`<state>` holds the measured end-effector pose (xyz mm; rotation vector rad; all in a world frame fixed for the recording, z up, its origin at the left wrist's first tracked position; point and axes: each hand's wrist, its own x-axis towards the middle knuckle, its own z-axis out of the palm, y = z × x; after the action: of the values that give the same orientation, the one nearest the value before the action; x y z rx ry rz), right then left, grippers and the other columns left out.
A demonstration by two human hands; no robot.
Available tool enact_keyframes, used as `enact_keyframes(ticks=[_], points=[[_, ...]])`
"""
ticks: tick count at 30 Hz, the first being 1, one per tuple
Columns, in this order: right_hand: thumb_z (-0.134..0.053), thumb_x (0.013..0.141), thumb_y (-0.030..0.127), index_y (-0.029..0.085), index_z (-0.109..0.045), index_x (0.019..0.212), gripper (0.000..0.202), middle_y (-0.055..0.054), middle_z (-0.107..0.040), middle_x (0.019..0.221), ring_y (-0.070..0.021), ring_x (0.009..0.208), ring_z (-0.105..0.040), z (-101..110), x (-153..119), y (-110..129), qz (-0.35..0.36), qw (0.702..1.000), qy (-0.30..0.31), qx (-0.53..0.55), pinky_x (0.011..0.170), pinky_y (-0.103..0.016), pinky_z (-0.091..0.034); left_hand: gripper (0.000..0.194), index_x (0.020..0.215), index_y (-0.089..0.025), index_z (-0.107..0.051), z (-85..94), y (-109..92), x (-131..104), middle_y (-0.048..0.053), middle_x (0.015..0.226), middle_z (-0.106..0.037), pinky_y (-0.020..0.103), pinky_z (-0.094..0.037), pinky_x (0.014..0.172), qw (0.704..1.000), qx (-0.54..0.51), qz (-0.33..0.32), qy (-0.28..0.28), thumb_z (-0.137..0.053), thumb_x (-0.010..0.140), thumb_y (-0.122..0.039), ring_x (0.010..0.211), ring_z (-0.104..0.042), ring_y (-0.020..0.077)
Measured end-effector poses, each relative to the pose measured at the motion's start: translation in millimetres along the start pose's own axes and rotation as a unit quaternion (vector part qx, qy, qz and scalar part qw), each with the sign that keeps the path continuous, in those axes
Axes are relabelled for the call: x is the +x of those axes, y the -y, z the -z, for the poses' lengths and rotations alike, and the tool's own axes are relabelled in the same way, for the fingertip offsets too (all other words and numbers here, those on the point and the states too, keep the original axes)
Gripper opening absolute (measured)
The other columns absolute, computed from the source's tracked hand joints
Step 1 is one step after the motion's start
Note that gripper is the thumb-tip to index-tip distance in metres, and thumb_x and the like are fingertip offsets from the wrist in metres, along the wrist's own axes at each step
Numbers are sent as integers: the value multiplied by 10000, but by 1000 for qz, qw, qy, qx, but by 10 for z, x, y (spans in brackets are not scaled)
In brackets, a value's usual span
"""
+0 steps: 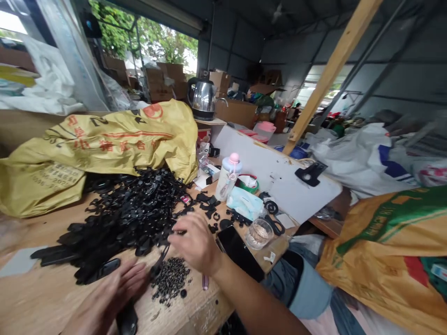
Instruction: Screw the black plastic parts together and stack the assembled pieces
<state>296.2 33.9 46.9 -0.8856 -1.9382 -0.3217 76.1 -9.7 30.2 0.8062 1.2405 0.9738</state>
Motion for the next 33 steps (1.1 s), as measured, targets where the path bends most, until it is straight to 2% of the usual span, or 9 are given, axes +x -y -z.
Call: enact_keyframes(ticks=[3, 6, 9, 12, 15, 20, 24, 29, 33], points=[[-572, 764, 100, 193, -621, 862, 145, -7, -567, 739, -145, 830, -523, -75, -155, 307, 71, 995, -62, -22, 842, -331, -416, 474, 1080, -195, -590, -240, -87, 19, 97, 1058, -669, 371, -501, 833, 990, -88, 47, 96, -636, 675, -437, 905, -632, 239], [-557, 760, 92, 197, -616, 848, 149, -16, -556, 758, -146, 802, -521, -94, -259, 444, 2, 999, -32, 1, 798, -317, -436, 466, 1071, -240, -599, -254, -90, 52, 43, 983, -679, 305, -510, 777, 993, -20, -30, 116, -713, 625, -313, 834, -627, 197], [-595, 759, 201, 190, -590, 997, 238, -82, -559, 995, -190, 979, -509, 44, -194, 464, -113, 987, 79, 79, 850, -338, -436, 419, 1057, -256, -627, -142, -125, 85, 20, 863, -681, 291, -475, 823, 983, 96, -100, 117, -694, 646, -295, 890, -596, 206], [-590, 780, 294, 188, -465, 1224, 473, -106, -495, 1221, -207, 1142, -438, 215, -2, 433, -148, 951, 225, 155, 957, -357, -368, 327, 993, -244, -670, -79, -218, 119, 29, 851, -676, 299, -450, 848, 964, 179, -118, 160, -668, 671, -298, 922, -576, 222], [-595, 781, 254, 249, -525, 1166, 391, -28, -620, 1023, -156, 944, -566, 237, 156, 383, -193, 889, 337, 244, 842, -283, -434, 275, 928, -207, -679, -119, -276, 154, 32, 801, -665, 286, -487, 733, 963, 157, -83, 201, -661, 677, -318, 776, -589, 190], [-714, 635, 206, 171, -630, 851, 234, 44, -552, 641, -95, 598, -538, 4, 125, 272, -424, 774, 287, 372, 578, -209, -423, 380, 1049, -219, -559, -212, -159, 178, 43, 1014, -629, 298, -496, 770, 997, -34, -7, 70, -591, 728, -420, 858, -598, 166], [-749, 572, 296, 145, -587, 867, 369, 58, -525, 606, -76, 501, -502, -127, 23, 198, -519, 673, 249, 464, 497, -208, -424, 406, 1021, -203, -550, -246, -18, 155, 17, 873, -648, 272, -497, 781, 992, -122, 18, 19, -609, 703, -449, 795, -621, 137], [-770, 527, 394, 135, -603, 862, 456, 46, -542, 613, -63, 465, -479, -185, -19, 230, -534, 652, 264, 469, 483, -210, -414, 386, 929, -194, -527, -268, 30, 138, -27, 697, -634, 239, -528, 690, 987, -156, 44, 0, -733, 612, -272, 674, -642, 116], [-775, 513, 409, 130, -617, 760, 405, 49, -541, 576, -66, 480, -480, -249, -99, 288, -528, 642, 309, 462, 480, -190, -361, 405, 918, -208, -493, -263, 52, 178, -38, 640, -639, 249, -540, 614, 989, -128, 67, 35, -742, 600, -236, 594, -653, 128]])
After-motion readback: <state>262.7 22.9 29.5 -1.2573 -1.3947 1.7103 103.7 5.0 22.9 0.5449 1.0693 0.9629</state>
